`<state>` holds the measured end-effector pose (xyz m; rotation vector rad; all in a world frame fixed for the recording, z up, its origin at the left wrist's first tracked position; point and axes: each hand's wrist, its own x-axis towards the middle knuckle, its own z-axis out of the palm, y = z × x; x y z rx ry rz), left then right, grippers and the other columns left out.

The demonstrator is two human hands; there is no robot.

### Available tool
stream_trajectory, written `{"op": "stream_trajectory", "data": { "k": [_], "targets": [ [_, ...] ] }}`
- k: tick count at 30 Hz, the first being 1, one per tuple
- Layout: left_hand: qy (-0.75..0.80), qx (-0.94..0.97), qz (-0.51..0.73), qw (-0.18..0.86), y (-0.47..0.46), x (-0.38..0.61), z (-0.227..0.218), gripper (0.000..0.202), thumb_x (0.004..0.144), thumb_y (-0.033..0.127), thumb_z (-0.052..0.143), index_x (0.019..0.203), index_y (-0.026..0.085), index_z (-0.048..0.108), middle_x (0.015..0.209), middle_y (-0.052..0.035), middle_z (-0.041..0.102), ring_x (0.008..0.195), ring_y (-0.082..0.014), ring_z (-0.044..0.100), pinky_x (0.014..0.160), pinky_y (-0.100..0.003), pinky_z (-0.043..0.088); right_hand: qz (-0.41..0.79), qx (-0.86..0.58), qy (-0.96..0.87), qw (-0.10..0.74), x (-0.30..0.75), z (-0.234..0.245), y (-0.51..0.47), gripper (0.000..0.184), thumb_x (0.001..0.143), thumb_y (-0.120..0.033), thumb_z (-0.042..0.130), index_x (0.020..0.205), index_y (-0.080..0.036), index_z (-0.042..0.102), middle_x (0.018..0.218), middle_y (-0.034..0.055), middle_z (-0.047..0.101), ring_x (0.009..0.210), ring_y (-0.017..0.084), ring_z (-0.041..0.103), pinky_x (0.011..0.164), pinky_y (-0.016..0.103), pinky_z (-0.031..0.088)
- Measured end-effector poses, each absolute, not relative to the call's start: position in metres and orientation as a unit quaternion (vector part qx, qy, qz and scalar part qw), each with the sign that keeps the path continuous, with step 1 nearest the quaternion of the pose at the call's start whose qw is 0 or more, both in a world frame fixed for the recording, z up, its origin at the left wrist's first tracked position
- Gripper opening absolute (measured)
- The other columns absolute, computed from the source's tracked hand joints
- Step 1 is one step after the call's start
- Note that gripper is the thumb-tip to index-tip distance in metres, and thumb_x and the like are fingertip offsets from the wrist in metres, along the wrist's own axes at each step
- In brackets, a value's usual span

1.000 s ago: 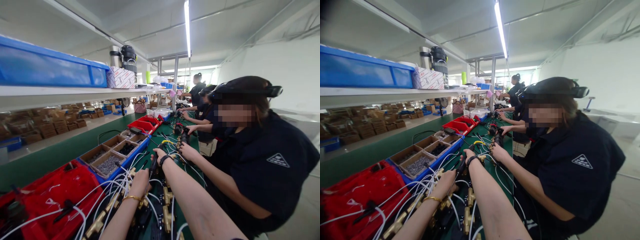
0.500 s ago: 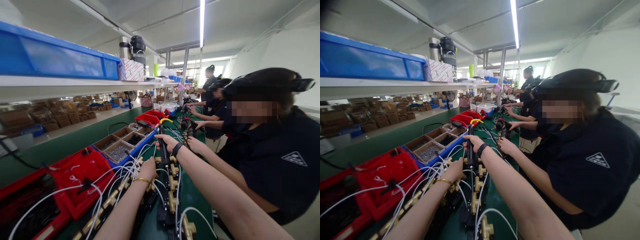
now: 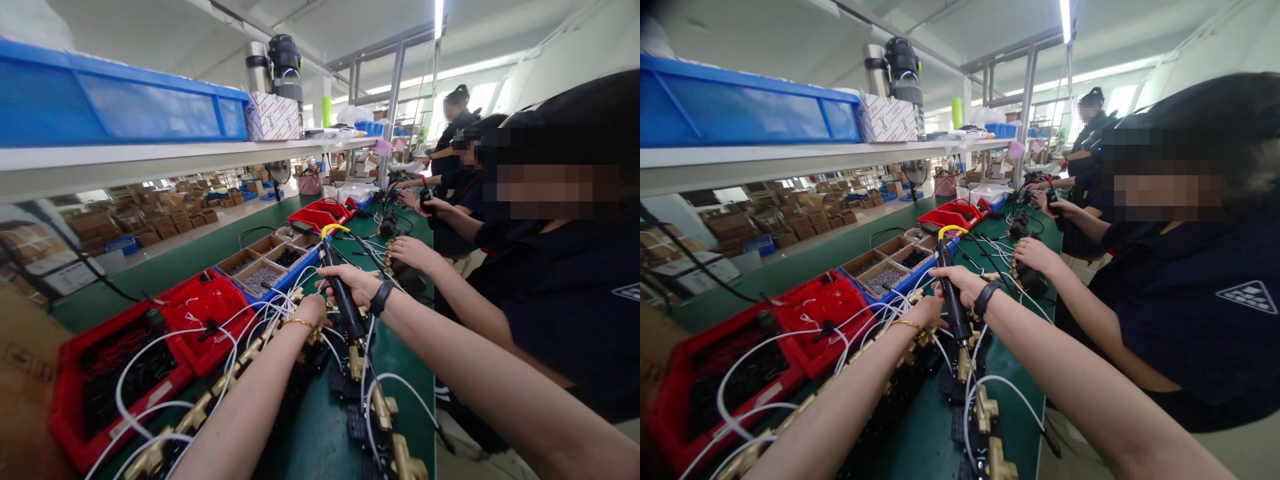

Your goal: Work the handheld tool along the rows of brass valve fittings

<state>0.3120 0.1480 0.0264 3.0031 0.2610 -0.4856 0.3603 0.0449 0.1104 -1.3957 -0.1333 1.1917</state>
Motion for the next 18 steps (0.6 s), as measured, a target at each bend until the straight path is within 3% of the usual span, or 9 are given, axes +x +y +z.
{"op": "stream_trajectory", "data": {
  "k": [5, 18],
  "targets": [
    [0.076, 0.979, -0.185, 0.030, 0.148, 0.311, 0.037, 0.030, 0.086, 0.036, 0.055, 0.107, 0.014, 0.055, 0.108, -0.0071, 0.058, 0.096, -0.0187, 0.058, 0.083, -0.040, 0.050, 0.465, -0.622, -0.071, 0.626, 0.358, 0.117, 0.049, 0.018, 0.089, -0.022, 0.056, 0.079, -0.008, 0.051, 0.065, 0.0023, 0.057, 0.043, 0.007, 0.049, 0.040, 0.018, 0.046],
    [-0.003, 0.994, -0.078, 0.075, 0.150, 0.295, 0.033, 0.032, 0.087, 0.034, 0.053, 0.112, 0.015, 0.053, 0.114, -0.0080, 0.055, 0.100, -0.0199, 0.056, 0.085, -0.041, 0.049, 0.435, -0.624, -0.103, 0.641, 0.331, 0.133, 0.046, 0.012, 0.083, -0.018, 0.061, 0.080, -0.008, 0.054, 0.059, 0.0010, 0.054, 0.042, 0.010, 0.050, 0.037, 0.020, 0.045]
  ]
}}
